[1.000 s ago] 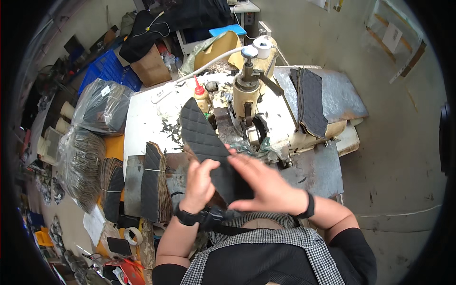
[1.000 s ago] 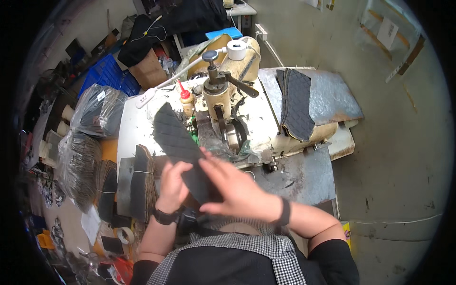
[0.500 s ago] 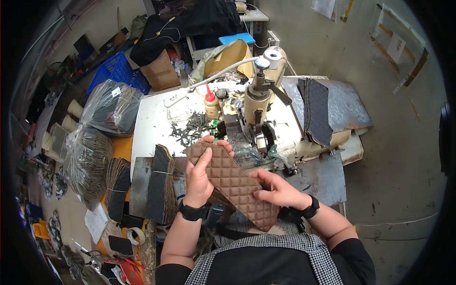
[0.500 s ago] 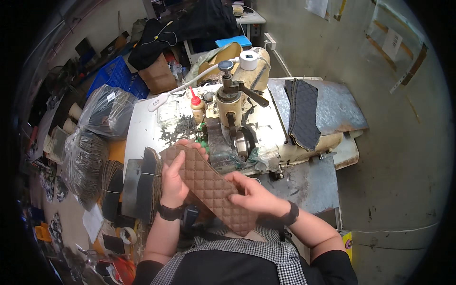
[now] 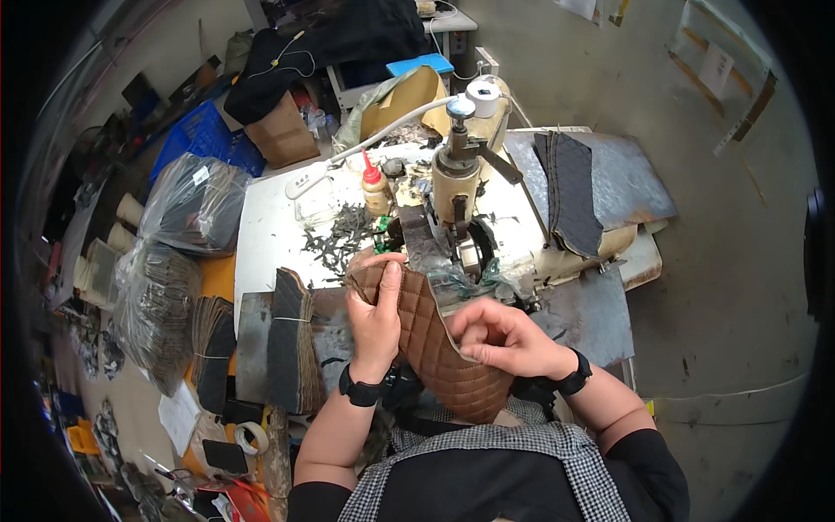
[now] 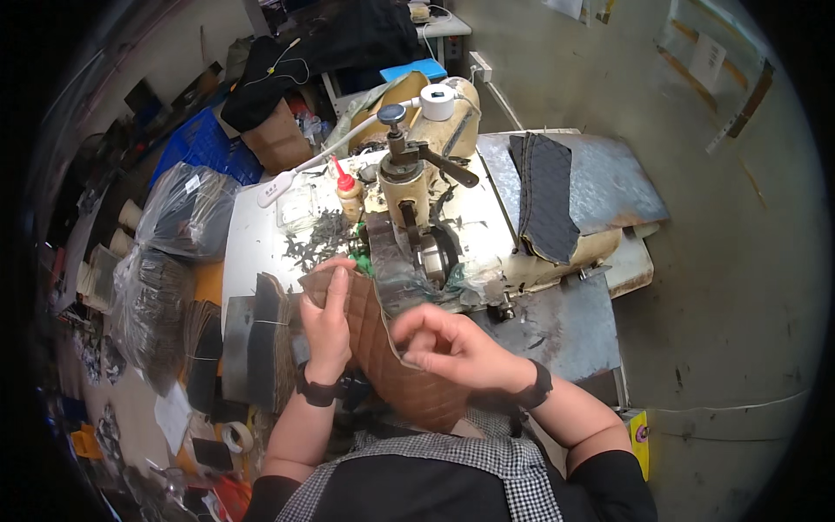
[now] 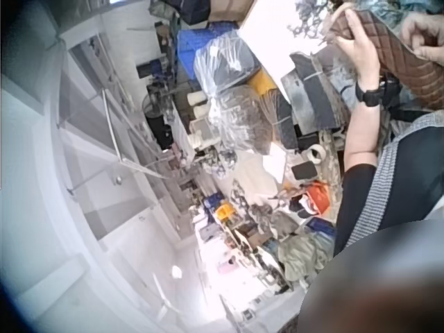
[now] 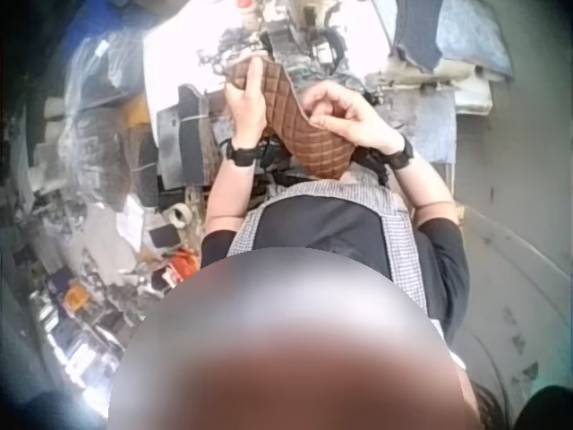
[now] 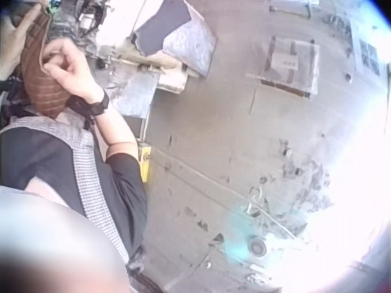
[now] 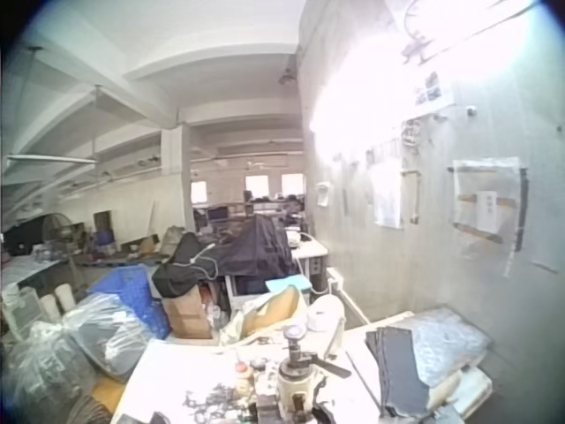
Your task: Skiving the edges of quilted leather shoe components using an industrial skiving machine.
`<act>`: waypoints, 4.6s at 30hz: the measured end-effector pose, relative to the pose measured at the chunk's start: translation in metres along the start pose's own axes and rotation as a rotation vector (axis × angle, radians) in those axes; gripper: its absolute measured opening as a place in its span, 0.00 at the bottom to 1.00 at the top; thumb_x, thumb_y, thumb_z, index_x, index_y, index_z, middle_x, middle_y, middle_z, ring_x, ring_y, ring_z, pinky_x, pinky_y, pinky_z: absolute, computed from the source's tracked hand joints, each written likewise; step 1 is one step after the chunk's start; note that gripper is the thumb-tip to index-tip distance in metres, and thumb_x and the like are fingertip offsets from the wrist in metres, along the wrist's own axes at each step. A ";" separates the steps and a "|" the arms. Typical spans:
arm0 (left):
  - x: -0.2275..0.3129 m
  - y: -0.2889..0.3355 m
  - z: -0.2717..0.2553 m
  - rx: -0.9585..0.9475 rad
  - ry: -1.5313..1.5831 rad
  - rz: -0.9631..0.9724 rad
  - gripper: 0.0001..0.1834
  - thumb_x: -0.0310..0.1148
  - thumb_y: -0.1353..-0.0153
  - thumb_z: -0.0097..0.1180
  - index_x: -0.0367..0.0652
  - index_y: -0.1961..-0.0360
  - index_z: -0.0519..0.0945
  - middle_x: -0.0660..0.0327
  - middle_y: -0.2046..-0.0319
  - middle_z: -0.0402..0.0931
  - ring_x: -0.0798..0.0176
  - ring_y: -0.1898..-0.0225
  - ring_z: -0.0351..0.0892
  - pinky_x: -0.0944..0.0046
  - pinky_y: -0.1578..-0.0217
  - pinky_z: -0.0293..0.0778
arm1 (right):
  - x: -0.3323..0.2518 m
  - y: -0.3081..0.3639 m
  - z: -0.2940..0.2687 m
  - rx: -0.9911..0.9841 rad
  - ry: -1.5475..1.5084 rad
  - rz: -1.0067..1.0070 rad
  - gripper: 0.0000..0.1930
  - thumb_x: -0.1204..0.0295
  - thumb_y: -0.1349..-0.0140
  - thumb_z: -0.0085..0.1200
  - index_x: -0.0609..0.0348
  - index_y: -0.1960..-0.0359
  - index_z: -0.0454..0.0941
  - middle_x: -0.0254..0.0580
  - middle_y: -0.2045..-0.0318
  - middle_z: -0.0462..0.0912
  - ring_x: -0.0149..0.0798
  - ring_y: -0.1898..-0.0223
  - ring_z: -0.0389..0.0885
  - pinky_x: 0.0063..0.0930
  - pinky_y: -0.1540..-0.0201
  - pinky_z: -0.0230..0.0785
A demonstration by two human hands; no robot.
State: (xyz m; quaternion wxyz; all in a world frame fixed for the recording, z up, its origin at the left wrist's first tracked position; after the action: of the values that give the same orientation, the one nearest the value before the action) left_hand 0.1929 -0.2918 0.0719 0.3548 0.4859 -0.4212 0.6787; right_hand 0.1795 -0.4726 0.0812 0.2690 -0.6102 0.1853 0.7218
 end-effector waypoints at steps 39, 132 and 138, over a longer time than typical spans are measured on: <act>-0.042 0.011 0.040 -0.537 -0.047 -0.380 0.15 0.30 0.34 0.53 0.32 0.50 0.74 0.59 0.60 0.79 0.67 0.64 0.78 0.68 0.60 0.74 | 0.001 0.022 -0.083 0.319 -0.023 -0.165 0.15 0.69 0.41 0.60 0.66 0.57 0.77 0.43 0.57 0.81 0.30 0.54 0.79 0.28 0.46 0.70; -0.074 0.044 0.017 -0.211 0.021 -0.462 0.05 0.29 0.36 0.54 0.38 0.64 0.77 0.70 0.70 0.75 0.75 0.67 0.72 0.71 0.64 0.68 | 0.054 0.020 -0.073 0.302 -0.037 -0.221 0.12 0.65 0.41 0.59 0.60 0.62 0.76 0.42 0.53 0.78 0.33 0.51 0.76 0.28 0.46 0.67; -0.081 0.046 0.014 -0.176 0.007 -0.518 0.05 0.29 0.36 0.54 0.38 0.64 0.77 0.70 0.69 0.75 0.75 0.67 0.72 0.71 0.64 0.68 | 0.060 0.020 -0.074 0.295 -0.027 -0.227 0.12 0.65 0.41 0.60 0.60 0.62 0.77 0.41 0.54 0.78 0.33 0.51 0.76 0.28 0.46 0.67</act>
State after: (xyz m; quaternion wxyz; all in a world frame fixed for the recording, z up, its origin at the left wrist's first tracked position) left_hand 0.1793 -0.3284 -0.0143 0.5589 0.5422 -0.3391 0.5278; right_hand 0.2185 -0.5226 0.0069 0.4377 -0.5713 0.2156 0.6599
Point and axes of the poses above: each hand's wrist, its own y-axis away from the middle knuckle, its own z-axis out of the palm, x = y × z, the point moved 7 cm from there along -y, towards the middle knuckle
